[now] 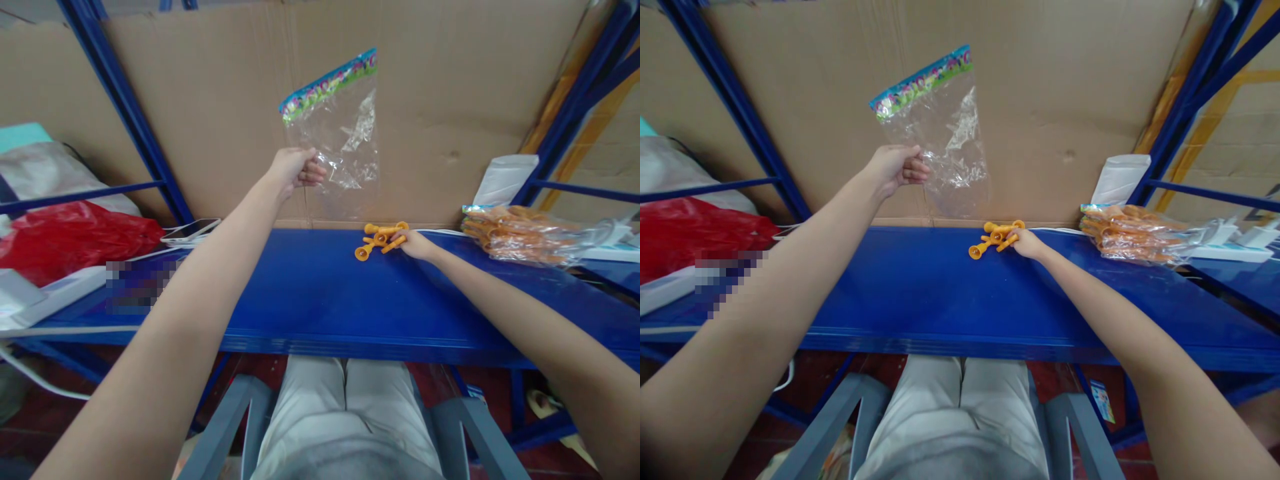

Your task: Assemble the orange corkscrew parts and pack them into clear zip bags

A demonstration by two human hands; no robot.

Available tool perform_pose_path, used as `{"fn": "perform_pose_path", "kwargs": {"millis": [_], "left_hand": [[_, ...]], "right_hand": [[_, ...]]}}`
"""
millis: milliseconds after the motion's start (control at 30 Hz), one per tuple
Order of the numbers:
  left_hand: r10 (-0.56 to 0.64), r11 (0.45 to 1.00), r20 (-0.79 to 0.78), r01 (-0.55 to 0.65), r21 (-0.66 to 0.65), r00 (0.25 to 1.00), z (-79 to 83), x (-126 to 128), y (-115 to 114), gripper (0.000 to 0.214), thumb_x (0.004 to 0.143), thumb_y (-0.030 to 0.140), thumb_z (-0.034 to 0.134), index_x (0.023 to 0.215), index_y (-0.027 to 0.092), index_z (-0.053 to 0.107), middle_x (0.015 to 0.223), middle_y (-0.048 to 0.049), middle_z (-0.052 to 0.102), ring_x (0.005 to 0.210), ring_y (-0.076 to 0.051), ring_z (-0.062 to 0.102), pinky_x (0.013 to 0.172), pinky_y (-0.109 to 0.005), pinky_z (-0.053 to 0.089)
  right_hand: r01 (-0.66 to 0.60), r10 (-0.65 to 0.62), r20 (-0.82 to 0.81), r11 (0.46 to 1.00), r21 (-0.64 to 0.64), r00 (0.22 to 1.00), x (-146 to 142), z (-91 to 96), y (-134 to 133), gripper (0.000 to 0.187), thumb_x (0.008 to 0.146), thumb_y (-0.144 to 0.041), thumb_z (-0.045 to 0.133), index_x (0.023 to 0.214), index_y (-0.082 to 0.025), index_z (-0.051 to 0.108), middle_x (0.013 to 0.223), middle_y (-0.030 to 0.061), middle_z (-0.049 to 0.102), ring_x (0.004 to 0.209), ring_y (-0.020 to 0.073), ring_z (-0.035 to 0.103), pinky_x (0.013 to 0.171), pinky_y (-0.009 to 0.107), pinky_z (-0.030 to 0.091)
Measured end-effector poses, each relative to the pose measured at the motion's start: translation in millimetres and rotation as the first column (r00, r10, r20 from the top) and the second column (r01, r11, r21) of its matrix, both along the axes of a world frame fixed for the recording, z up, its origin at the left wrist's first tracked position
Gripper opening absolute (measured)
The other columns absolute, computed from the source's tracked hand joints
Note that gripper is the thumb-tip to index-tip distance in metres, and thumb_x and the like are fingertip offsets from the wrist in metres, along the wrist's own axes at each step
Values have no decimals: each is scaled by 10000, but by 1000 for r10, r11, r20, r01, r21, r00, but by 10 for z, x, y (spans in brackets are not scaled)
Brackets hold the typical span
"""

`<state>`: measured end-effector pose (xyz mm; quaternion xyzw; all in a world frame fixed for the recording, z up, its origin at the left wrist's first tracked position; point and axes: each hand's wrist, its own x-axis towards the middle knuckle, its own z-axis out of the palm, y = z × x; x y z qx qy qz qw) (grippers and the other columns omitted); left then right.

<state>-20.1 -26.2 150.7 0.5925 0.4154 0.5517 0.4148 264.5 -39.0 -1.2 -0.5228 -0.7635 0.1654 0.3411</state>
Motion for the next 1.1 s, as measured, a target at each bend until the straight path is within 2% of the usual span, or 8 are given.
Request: {"fn": "perform_pose_path", "kwargs": {"millis": [67,133,367,467,633,767,900,1100], "left_hand": [[-1,1000,43,2,-13,999,-78,-34,38,154,870,299,597,973,184,599,680,-61,690,700,-196,695,661,-274,536],[-5,999,76,8,-36,997,-158,-60,71,197,865,330,607,1010,197,596,690,-61,703,688,-196,698,660,-277,540],[-62,996,168,73,-55,984,-394,-118,50,221,839,287,630,1043,214,587,779,-45,728,672,-162,699,645,-251,532],[-99,993,206,111,-46,974,-484,-142,6,222,835,234,607,1055,206,586,841,-45,734,668,-142,690,620,-230,522],[-188,977,262,207,-45,947,-700,-187,-48,236,814,173,589,1049,189,608,970,-76,734,709,-135,689,597,-207,515],[-280,947,309,314,-64,909,-928,-240,-49,287,795,148,577,1078,180,613,1027,-92,724,697,-138,691,605,-233,535],[-321,927,310,363,-90,895,-1075,-296,-39,303,766,124,586,1062,188,604,1048,-94,720,718,-161,703,596,-251,540],[-296,936,329,341,-89,897,-1104,-258,-46,218,742,95,598,930,198,561,978,-57,731,697,-158,702,589,-247,533]], "right_hand": [[101,-98,95,995,-23,991,116,10,15,255,744,-50,484,832,-190,679,1060,80,716,1094,319,633,987,520,463],[99,-91,207,995,-26,974,262,17,31,299,720,-5,473,835,-187,680,1045,90,716,1092,323,633,984,513,463],[71,-10,521,993,-99,853,615,10,49,610,595,6,533,1161,-178,663,1302,87,606,1242,302,533,1076,433,397],[121,-22,545,982,-147,838,620,28,47,517,652,-107,597,1159,-167,681,1266,98,630,1193,312,572,1031,415,442],[190,-91,499,970,-152,862,581,129,124,253,720,-173,563,878,-203,759,1031,34,733,1043,258,657,928,337,500],[374,-304,495,926,-47,814,541,202,225,212,722,-167,540,759,-178,749,824,60,745,848,246,692,744,297,530],[549,-526,417,833,76,741,450,133,213,315,782,-243,532,1009,-137,722,985,142,728,936,289,676,742,339,522],[436,-421,465,896,81,779,283,-26,26,426,863,-386,477,1226,-212,616,1146,130,681,1087,316,616,888,468,481]]}}
